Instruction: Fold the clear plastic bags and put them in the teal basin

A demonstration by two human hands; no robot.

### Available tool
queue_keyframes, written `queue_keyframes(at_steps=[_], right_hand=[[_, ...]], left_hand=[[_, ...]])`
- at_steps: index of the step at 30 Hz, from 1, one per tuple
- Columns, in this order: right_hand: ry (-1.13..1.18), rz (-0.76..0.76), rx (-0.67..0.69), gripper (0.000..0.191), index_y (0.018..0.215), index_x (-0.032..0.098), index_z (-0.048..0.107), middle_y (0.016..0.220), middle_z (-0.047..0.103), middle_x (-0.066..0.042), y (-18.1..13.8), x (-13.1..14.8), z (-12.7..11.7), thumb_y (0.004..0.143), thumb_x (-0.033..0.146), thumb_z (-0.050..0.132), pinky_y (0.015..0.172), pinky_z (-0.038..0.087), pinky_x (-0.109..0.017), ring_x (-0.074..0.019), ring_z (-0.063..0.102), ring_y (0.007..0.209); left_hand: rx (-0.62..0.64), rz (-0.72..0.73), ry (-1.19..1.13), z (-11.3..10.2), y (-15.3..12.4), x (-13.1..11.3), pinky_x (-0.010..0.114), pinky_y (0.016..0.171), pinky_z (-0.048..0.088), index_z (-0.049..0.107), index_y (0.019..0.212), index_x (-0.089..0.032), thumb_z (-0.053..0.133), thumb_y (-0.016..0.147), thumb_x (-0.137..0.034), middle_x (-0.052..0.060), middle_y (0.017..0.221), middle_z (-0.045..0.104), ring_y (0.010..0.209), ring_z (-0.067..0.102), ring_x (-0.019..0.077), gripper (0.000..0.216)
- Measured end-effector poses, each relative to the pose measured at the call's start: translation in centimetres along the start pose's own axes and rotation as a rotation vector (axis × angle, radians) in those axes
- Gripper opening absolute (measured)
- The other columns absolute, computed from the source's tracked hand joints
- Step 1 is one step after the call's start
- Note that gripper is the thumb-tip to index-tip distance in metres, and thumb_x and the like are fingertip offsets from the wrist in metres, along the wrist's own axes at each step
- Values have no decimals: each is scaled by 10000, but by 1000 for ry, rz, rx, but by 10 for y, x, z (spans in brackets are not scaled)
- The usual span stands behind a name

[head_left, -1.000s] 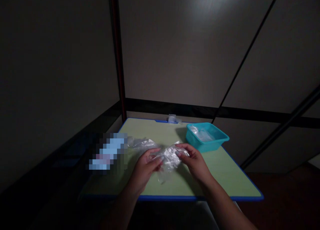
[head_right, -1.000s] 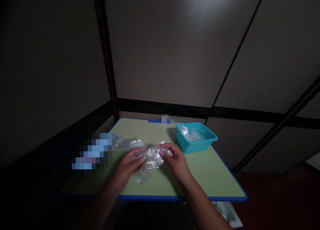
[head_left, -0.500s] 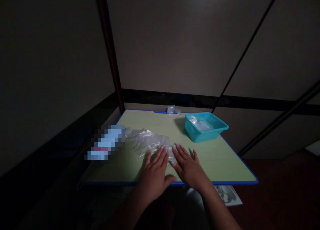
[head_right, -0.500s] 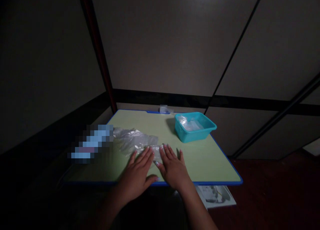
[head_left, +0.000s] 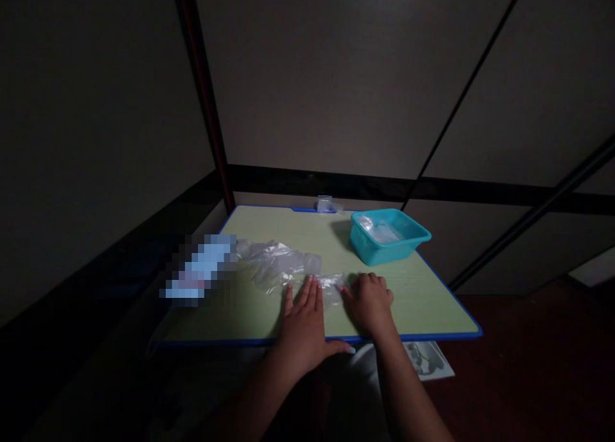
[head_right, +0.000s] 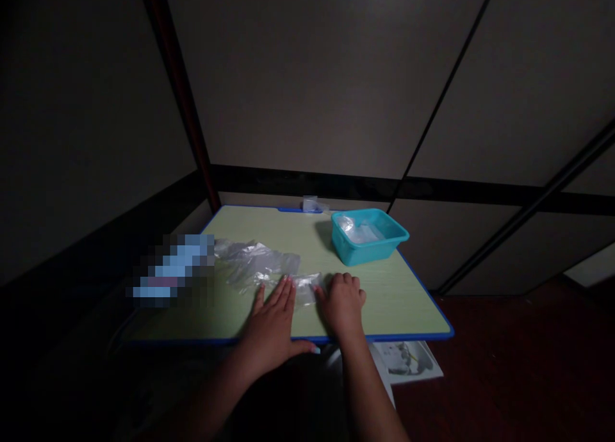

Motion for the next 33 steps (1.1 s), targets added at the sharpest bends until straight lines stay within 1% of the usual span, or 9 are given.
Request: queue_keyframes(at_steps=[6,10,14,17,19,21,25,29,33], right_hand=[[197,-30,62,224,772,200,520,853,618,-85,0,6,5,802,417,567,672,384,-326,-252,535,862],[552,-80,93,201,965,207,450,606,540,40,0,3,3,801,307,510,528,340,-247,-161,516,549],[649,-188,43,341,1140,207,419,546,484,71,-6,18,-14,804,243,465,476,305,-233,-156,502,487],[675,-345,44,303,1135,224,473,718,599,10,-13,37,-28,834,218,446,571,395,-244,-165,575,640],[712,-477,53,271,1117,226,512,918,634,-38,-17,45,-31,849,239,469,730,445,-281,-185,593,836],[738,-559,33,348,1182,219,500,1096,601,-78,-20,45,-28,843,294,524,882,426,-339,-214,552,1012],[714,-534,8,646,1400,185,298,1341,453,-147,-24,27,-13,838,372,555,1030,333,-435,-255,422,1233],[561,-581,153,629,1432,222,270,1454,341,-117,-30,17,-5,876,417,490,1097,183,-518,-264,276,1348],[468,-539,191,606,1436,212,268,1453,345,-111,-32,28,-5,893,407,453,1103,129,-533,-245,268,1356]], left_hand=[[5,6,14,1,-1,2,586,1100,-28,287,1422,-91,485,607,-819,210,1478,230,1392,122,349,1111],[3,7,15,1,-3,1,592,1098,-21,289,1421,-87,511,590,-813,211,1479,227,1390,125,358,1125],[-19,2,3,4,-3,0,593,1093,-47,296,1419,-86,431,630,-828,211,1479,228,1395,109,349,1092],[-15,3,-13,6,-3,-2,590,1090,-69,301,1420,-99,403,658,-816,210,1468,265,1393,123,345,1051],[3,9,-36,5,-3,-2,587,1092,-68,314,1418,-126,424,653,-810,198,1448,322,1387,153,348,1033],[18,13,-64,3,-3,-2,586,1096,-61,341,1409,-155,440,654,-802,178,1423,383,1383,173,346,999],[9,4,-83,1,-4,-1,600,1091,-62,357,1400,-149,458,635,-806,175,1446,342,1393,117,349,1014],[-6,26,-86,2,-2,-1,601,1085,-69,310,1424,-172,478,626,-801,155,1503,195,1402,44,345,1030],[18,25,-87,0,-2,-1,592,1092,-67,259,1442,-183,507,603,-803,142,1503,204,1401,54,345,1072]])
Point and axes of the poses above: each hand's wrist, its own y-axis towards the middle knuckle, its own z-axis out of the palm, x = y × z, the point moved 1 cm from there along y, towards the middle knuckle
